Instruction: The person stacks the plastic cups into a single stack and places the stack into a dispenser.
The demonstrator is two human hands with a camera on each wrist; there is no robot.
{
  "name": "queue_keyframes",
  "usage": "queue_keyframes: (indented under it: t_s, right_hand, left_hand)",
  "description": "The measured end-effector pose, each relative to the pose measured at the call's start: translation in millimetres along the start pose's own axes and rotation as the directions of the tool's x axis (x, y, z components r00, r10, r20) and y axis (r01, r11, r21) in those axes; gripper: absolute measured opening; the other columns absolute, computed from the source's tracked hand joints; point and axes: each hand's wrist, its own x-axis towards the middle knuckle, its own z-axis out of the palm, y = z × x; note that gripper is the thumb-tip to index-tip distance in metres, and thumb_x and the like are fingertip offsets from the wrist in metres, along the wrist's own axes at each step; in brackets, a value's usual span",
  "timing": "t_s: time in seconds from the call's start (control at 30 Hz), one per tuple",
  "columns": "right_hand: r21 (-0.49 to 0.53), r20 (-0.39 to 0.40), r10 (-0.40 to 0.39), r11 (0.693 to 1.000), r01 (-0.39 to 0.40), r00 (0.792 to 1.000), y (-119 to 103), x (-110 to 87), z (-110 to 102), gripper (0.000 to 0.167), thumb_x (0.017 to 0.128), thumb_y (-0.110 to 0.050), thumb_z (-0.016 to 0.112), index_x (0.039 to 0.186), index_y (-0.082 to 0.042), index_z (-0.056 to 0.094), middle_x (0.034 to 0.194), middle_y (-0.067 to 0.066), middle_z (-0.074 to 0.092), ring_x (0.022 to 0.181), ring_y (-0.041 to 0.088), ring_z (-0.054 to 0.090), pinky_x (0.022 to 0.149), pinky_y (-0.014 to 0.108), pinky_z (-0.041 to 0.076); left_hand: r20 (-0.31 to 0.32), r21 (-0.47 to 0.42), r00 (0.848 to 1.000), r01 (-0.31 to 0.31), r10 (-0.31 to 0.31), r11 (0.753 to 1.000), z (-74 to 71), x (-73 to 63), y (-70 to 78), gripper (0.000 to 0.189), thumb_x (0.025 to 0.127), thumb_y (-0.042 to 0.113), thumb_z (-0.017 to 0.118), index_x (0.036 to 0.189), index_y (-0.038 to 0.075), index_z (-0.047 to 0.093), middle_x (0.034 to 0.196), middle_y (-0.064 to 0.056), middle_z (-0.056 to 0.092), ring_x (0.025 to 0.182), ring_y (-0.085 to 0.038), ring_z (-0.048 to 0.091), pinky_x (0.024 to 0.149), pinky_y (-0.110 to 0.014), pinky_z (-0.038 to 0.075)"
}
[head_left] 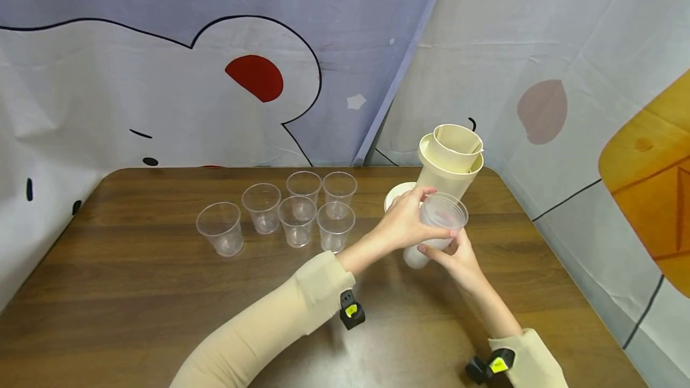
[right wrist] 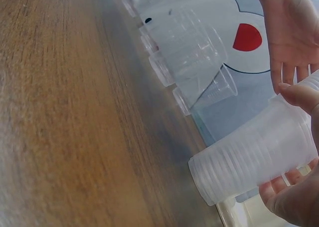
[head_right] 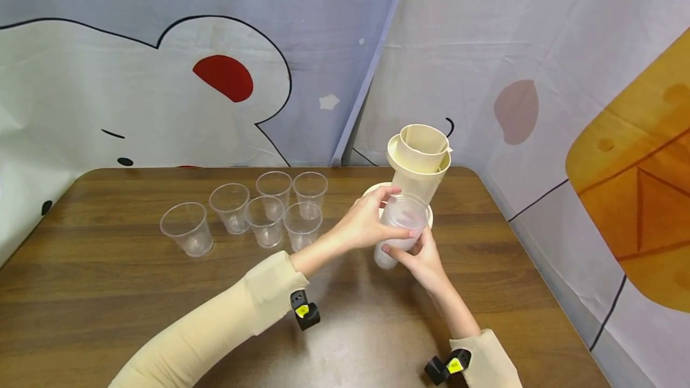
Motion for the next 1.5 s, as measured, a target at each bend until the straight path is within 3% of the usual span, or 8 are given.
queue_keyframes:
  t_s: [0.6,0.87,1.5]
  right_hand:
    - [0.01,-0.011,0.023,1.0,-0.023,1.0,2.1,-2.1,-0.1,0.075,0.083,0.005,0.065,0.143,-0.016,0.027,0.133,-0.007,0.043,0.115,0.002,0.053,0.09,0.018,0.049]
    - [0.027,0.013,-0.008,1.0,0.007,1.0,1.6,0.8,-1.7,0.076,0.083,0.007,0.063,0.145,-0.017,0.026,0.134,-0.006,0.045,0.115,0.004,0.054,0.091,0.019,0.05]
    - [0.032,0.018,0.009,0.999,-0.009,1.0,0.7,3.1,-2.4,0.078,0.083,0.006,0.065,0.145,-0.018,0.025,0.134,-0.006,0.045,0.117,0.005,0.053,0.093,0.019,0.049]
  left_hand:
    - [-0.01,-0.006,1.0,0.016,-0.016,1.0,5.4,-2.2,-4.0,0.077,0.074,0.043,0.08,0.137,0.012,0.049,0.125,-0.006,0.062,0.116,-0.021,0.055,0.098,-0.03,0.043]
    - [-0.011,-0.023,0.999,0.036,-0.037,0.999,7.0,-0.6,-5.2,0.076,0.074,0.045,0.079,0.137,0.015,0.049,0.124,-0.006,0.062,0.116,-0.021,0.054,0.098,-0.032,0.043]
    - [-0.011,-0.052,0.999,0.035,-0.035,0.998,6.0,0.2,-8.9,0.077,0.073,0.043,0.08,0.138,0.016,0.048,0.13,-0.004,0.06,0.121,-0.018,0.054,0.099,-0.033,0.044]
